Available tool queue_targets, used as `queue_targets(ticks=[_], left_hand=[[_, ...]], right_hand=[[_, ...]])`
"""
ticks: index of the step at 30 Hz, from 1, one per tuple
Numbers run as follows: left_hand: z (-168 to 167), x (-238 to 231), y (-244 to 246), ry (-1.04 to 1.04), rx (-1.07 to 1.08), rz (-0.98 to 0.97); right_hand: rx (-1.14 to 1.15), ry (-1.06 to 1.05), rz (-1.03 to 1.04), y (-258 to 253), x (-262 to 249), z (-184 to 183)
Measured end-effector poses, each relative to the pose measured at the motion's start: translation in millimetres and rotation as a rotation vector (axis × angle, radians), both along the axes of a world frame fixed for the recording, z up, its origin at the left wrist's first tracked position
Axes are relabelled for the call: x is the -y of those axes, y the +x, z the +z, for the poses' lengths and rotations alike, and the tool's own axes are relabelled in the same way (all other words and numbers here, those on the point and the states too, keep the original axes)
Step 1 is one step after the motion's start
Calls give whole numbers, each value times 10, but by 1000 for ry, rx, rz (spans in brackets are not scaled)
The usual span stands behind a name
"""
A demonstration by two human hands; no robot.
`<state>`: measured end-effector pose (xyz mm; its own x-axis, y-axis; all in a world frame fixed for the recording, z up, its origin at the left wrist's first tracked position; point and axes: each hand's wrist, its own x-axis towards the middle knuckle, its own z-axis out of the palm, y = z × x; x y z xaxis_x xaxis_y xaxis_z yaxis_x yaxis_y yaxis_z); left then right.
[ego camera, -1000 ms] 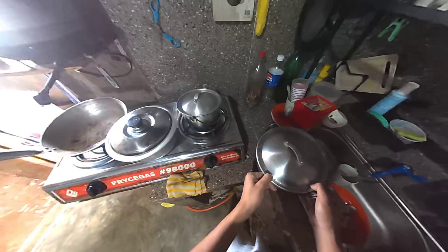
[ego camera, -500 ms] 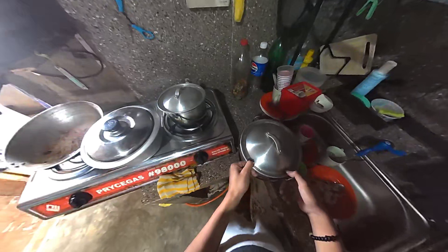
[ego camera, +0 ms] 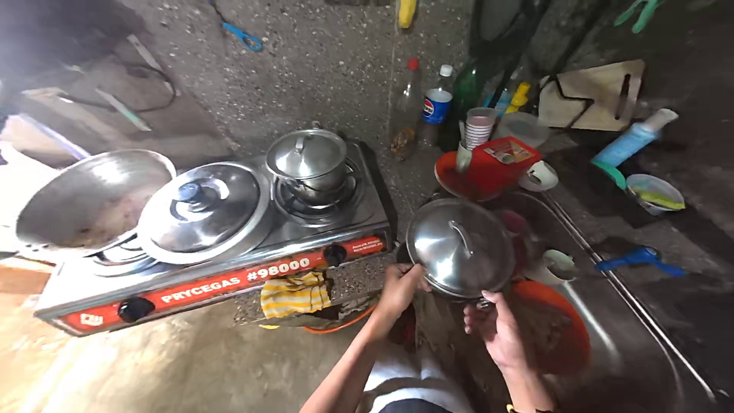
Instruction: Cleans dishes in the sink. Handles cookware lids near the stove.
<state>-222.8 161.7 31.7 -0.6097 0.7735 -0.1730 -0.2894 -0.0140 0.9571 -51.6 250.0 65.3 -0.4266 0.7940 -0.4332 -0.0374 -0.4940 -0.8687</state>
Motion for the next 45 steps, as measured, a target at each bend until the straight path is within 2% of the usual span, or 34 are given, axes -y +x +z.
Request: queue_targets(ticks=[6,8,10,14,16,17,20,23,25,28,32,38,45], left_hand=[[166,82,-169,30,-22,-135],[261,184,-222,18,-14,-104],[392,393,-301,-7,14,157],[425,1113,-836,35,-9,1033],[418,1545,-1177,29,8,1266],[436,1726,-1317,36,51,1318],[463,2034,-1607,170,157,1314],[467,2104,-1769,359,223,1201],[435,2081,-1818,415,225,1177],[421,2044,-1738,433,178,1165],[486,2108,-1389,454,173,1176],[567,2631,-984,394,132,1099],[543,3129,-768,356,227,1097]], right_hand=[[-39,16,-12,-83,70,78],[-39,-7,9,-101,75,131],[-46,-24,19,-119,81,211],[-119,-39,77,-76,88,324],[-134,-43,106,-49,102,383],[-143,-45,115,-37,108,410],[-162,-32,147,-5,153,462],[-193,-20,166,29,229,496],[-205,-24,173,66,276,523],[-198,-26,174,108,342,581],[-174,-2,226,128,409,694],[-177,9,367,-33,585,741],[-128,-87,441,-490,955,858]])
